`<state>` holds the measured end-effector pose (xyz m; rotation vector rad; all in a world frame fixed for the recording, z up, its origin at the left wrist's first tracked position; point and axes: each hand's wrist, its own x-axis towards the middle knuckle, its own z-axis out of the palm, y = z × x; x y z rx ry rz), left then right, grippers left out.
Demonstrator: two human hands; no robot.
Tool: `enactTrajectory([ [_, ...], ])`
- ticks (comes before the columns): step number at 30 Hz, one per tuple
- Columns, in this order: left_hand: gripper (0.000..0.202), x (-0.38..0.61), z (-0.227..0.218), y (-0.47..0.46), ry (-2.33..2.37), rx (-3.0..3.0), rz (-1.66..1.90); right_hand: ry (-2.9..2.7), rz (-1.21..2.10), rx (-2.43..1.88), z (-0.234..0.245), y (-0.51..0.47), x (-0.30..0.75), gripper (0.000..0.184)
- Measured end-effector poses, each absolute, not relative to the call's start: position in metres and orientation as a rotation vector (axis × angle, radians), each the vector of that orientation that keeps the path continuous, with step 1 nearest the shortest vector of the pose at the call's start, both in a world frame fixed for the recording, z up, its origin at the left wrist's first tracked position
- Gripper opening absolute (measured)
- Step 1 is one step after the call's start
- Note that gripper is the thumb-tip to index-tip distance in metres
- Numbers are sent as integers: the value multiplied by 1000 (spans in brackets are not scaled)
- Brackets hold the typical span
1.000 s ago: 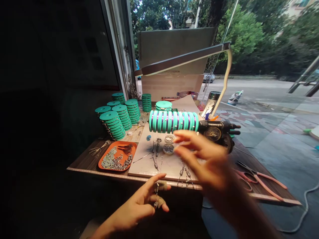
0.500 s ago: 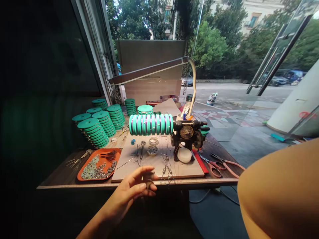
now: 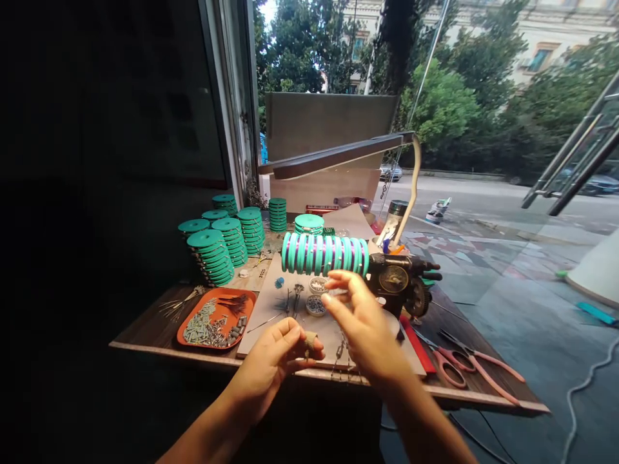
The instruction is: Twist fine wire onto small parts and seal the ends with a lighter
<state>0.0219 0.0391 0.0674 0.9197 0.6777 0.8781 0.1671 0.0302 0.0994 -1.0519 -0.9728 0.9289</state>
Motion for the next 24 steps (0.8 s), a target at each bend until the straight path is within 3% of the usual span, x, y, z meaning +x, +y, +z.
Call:
enactTrajectory([
  [8, 22, 9, 58, 25, 676, 844, 702, -1023, 1326, -924, 82, 53, 142, 28],
  [24, 17, 1, 44, 12, 635, 596, 688, -932, 1345, -900, 73, 54, 141, 29],
])
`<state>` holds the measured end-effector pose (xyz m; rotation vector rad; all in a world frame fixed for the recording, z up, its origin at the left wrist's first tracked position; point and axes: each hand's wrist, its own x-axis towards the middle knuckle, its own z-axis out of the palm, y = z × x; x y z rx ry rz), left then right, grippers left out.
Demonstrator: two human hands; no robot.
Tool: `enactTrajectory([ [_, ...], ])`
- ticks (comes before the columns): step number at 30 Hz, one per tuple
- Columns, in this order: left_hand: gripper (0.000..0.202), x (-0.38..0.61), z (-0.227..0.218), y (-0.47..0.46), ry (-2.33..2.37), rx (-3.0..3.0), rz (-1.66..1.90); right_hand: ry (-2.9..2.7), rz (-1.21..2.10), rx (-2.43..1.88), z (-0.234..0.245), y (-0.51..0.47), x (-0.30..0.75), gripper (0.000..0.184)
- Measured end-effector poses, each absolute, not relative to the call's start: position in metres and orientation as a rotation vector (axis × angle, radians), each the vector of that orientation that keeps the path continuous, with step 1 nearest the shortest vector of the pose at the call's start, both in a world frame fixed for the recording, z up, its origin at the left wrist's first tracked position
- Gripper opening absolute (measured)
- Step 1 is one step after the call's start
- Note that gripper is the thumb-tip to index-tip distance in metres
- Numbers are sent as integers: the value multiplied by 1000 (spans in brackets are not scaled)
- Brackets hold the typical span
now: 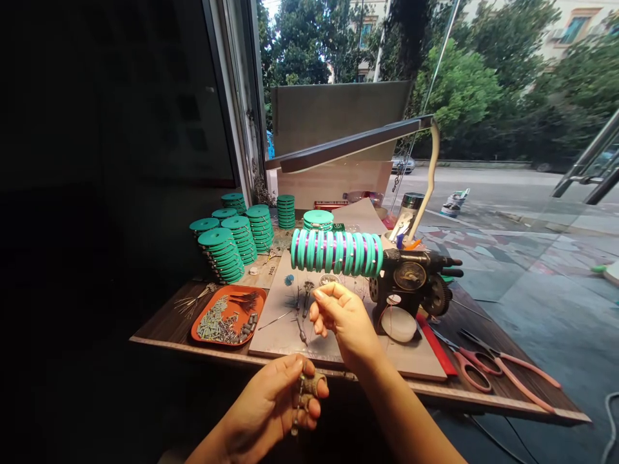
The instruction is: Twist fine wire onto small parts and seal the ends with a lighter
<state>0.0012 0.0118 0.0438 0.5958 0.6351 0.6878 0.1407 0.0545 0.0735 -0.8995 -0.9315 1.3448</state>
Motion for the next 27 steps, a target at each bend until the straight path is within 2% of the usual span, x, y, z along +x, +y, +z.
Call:
enactTrajectory([
  [16, 12, -1, 41, 12, 672, 615, 670, -984, 1319, -922, 68, 57, 143, 26],
  [22, 22, 3, 37, 19, 762, 756, 706, -1216, 1166, -1082, 83, 6, 190, 31],
  [24, 24, 5, 37, 23, 815, 814, 728, -1407, 1258, -1213, 72, -26, 219, 23],
  [27, 22, 7, 39, 29, 905, 850, 718, -1654, 1449, -1591, 22, -62, 244, 22],
])
